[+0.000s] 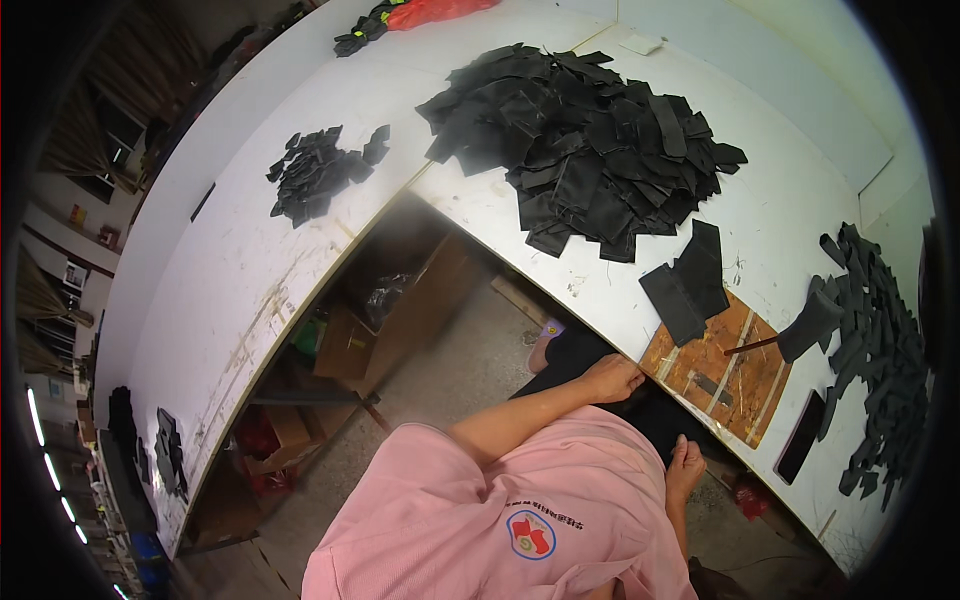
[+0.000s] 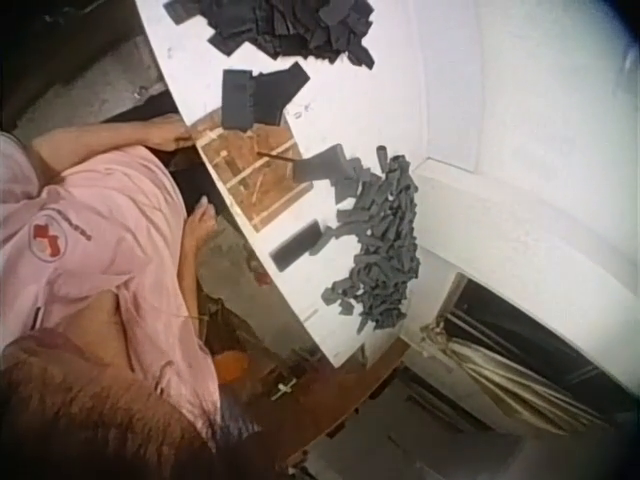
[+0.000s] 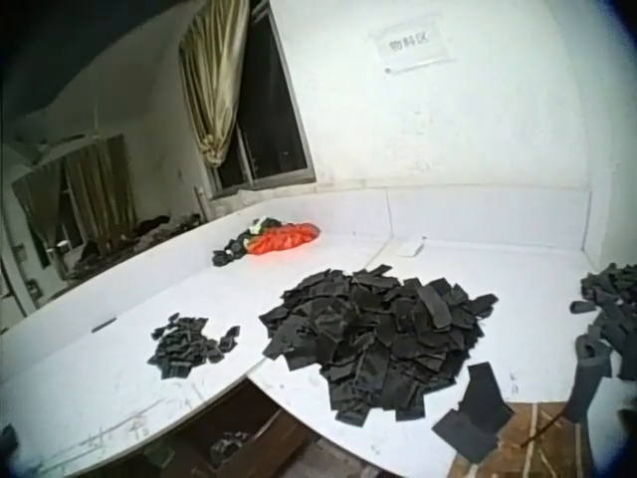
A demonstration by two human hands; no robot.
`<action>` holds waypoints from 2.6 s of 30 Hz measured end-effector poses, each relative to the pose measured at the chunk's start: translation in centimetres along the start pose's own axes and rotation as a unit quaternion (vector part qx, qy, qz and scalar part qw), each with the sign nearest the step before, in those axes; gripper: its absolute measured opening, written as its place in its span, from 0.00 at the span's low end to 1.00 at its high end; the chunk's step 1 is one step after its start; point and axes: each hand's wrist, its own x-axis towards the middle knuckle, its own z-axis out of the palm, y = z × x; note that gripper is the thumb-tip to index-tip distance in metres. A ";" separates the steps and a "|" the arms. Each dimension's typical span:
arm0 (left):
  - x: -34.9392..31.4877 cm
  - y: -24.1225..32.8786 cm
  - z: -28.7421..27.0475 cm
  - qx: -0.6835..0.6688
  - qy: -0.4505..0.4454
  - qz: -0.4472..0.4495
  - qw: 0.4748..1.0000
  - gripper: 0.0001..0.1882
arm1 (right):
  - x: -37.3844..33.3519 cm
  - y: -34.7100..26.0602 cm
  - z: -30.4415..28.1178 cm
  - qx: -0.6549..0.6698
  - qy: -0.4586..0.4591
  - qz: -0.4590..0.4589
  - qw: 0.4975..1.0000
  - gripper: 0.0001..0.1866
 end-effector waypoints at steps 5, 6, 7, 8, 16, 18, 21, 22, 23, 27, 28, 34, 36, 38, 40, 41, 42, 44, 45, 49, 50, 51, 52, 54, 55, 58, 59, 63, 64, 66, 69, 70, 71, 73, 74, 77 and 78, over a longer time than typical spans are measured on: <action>-0.3 1.7 -0.9 -0.008 -0.014 -0.002 1.000 0.06 | -0.6 -0.4 -0.1 0.085 0.077 0.023 0.993 0.12; -0.4 2.0 -1.2 -0.004 -0.019 -0.027 0.999 0.06 | -0.4 0.2 0.7 0.120 0.095 -0.005 0.988 0.14; -0.7 2.4 -1.9 0.004 -0.018 -0.042 0.999 0.07 | -0.3 -0.1 0.4 0.115 0.104 -0.001 0.988 0.14; -0.6 2.3 -1.7 0.002 -0.009 -0.041 0.999 0.06 | -0.1 -0.4 0.1 0.104 0.064 0.012 0.992 0.15; -2.7 5.5 -3.7 -0.096 -0.035 -0.033 0.994 0.05 | -0.3 -1.2 -0.7 0.079 0.041 0.055 0.995 0.17; -2.6 7.3 -5.2 -0.227 0.060 -0.084 0.968 0.05 | -0.5 -1.1 -1.3 0.075 0.023 0.034 0.996 0.15; -0.4 10.4 -8.0 -0.311 0.156 -0.013 0.937 0.06 | 0.2 -6.3 -4.7 0.088 0.097 -0.092 0.987 0.12; 0.6 12.5 -9.8 -0.276 0.169 0.057 0.945 0.09 | 0.8 -7.7 -6.1 0.076 0.116 -0.130 0.982 0.10; 1.9 14.8 -11.5 -0.242 0.177 0.127 0.945 0.12 | 1.6 -8.9 -7.6 0.071 0.130 -0.123 0.981 0.10; 6.6 19.8 -13.8 -0.216 0.127 0.267 0.930 0.23 | 6.6 -12.2 -11.9 0.113 0.170 -0.149 0.967 0.04; 7.6 20.5 -13.9 -0.202 0.102 0.254 0.941 0.25 | 7.8 -12.8 -12.6 0.133 0.147 -0.125 0.972 0.06; 10.3 21.6 -12.6 -0.244 0.032 0.234 0.941 0.09 | 12.6 -15.5 -13.9 0.099 0.059 -0.125 0.986 0.14; 10.7 21.5 -12.6 -0.240 0.042 0.250 0.937 0.08 | 13.8 -15.3 -14.1 0.091 0.025 -0.124 0.988 0.14; 11.0 21.2 -12.8 -0.236 0.047 0.266 0.934 0.07 | 14.7 -15.0 -14.3 -0.008 0.095 -0.214 0.972 0.10; 11.3 20.4 -13.5 -0.227 0.061 0.225 0.946 0.06 | 15.3 -15.5 -15.4 -0.064 0.087 -0.237 0.965 0.11; 12.1 18.2 -13.1 -0.264 0.089 0.209 0.937 0.06 | 15.6 -16.0 -16.1 -0.121 0.075 -0.269 0.952 0.13; 12.8 16.4 -13.1 -0.246 0.124 0.180 0.944 0.07 | 16.4 -16.0 -17.0 -0.116 0.076 -0.269 0.953 0.13; 14.8 13.8 -13.2 -0.167 0.199 0.083 0.962 0.09 | 17.9 -15.7 -19.5 0.097 0.040 -0.268 0.958 0.15; 16.1 11.8 -13.1 -0.062 0.242 0.094 0.964 0.10 | 18.6 -16.4 -20.4 0.258 0.045 -0.068 0.963 0.15; 20.8 9.6 -11.3 0.200 0.165 -0.059 0.964 0.22 | 21.8 -11.2 -19.6 0.219 0.241 -0.040 0.944 0.13; 21.6 8.6 -11.0 0.216 0.109 -0.095 0.966 0.24 | 20.4 -10.7 -19.0 0.272 0.185 -0.009 0.944 0.13; 21.9 7.8 -10.9 0.243 0.082 -0.090 0.962 0.21 | 18.6 -10.1 -18.1 0.321 0.122 0.023 0.939 0.13; 22.2 6.9 -10.8 0.239 0.077 -0.069 0.966 0.19 | 16.9 -9.7 -17.1 0.306 0.085 0.040 0.947 0.13; 22.5 6.2 -10.9 0.238 0.068 -0.047 0.968 0.17 | 13.8 -9.4 -14.9 0.301 0.032 0.070 0.951 0.11; 22.4 6.1 -11.3 0.236 0.113 -0.015 0.965 0.14 | 12.5 -9.6 -13.9 0.312 0.010 0.080 0.947 0.10; 20.8 7.9 -13.3 0.158 0.247 0.087 0.952 0.10 | 10.2 -11.0 -11.8 0.338 -0.056 0.095 0.935 0.09; 19.8 9.3 -14.3 0.078 0.331 0.155 0.927 0.08 | 9.7 -11.3 -11.2 0.306 -0.086 0.066 0.946 0.09; 12.9 14.1 -15.9 -0.378 0.224 -0.022 0.898 0.04 | 9.6 -12.9 -9.3 0.304 -0.175 0.029 0.936 0.11; 11.1 15.0 -15.5 -0.470 0.155 -0.062 0.867 0.04 | 9.8 -13.3 -8.8 0.305 -0.169 0.040 0.936 0.11; 7.2 15.3 -14.7 -0.592 0.059 -0.137 0.792 0.05 | 10.1 -14.5 -7.9 0.469 -0.150 0.029 0.870 0.14; 3.5 15.7 -12.7 -0.637 -0.020 -0.212 0.741 0.03 | 10.4 -16.0 -7.7 0.592 -0.148 0.015 0.792 0.17; 2.7 15.0 -11.8 -0.634 -0.034 -0.193 0.748 0.03 | 10.5 -16.5 -7.8 0.544 -0.098 0.013 0.833 0.13; 2.1 14.7 -11.1 -0.636 -0.037 -0.196 0.745 0.03 | 10.2 -16.5 -7.7 0.542 -0.096 0.018 0.834 0.13; 1.3 14.5 -10.1 -0.607 0.005 -0.182 0.774 0.03 | 9.9 -16.3 -7.4 0.493 -0.043 0.069 0.866 0.08; 0.9 14.2 -9.8 -0.567 0.024 -0.184 0.803 0.04 | 10.0 -15.5 -6.7 0.440 -0.017 0.005 0.898 0.05; 0.6 15.2 -8.6 -0.395 0.199 -0.120 0.889 0.07 | 10.1 -15.5 -7.3 0.222 0.070 -0.112 0.966 0.06; 0.5 15.7 -8.8 -0.411 0.205 -0.105 0.882 0.07 | 10.1 -15.4 -7.2 0.222 0.068 -0.112 0.966 0.06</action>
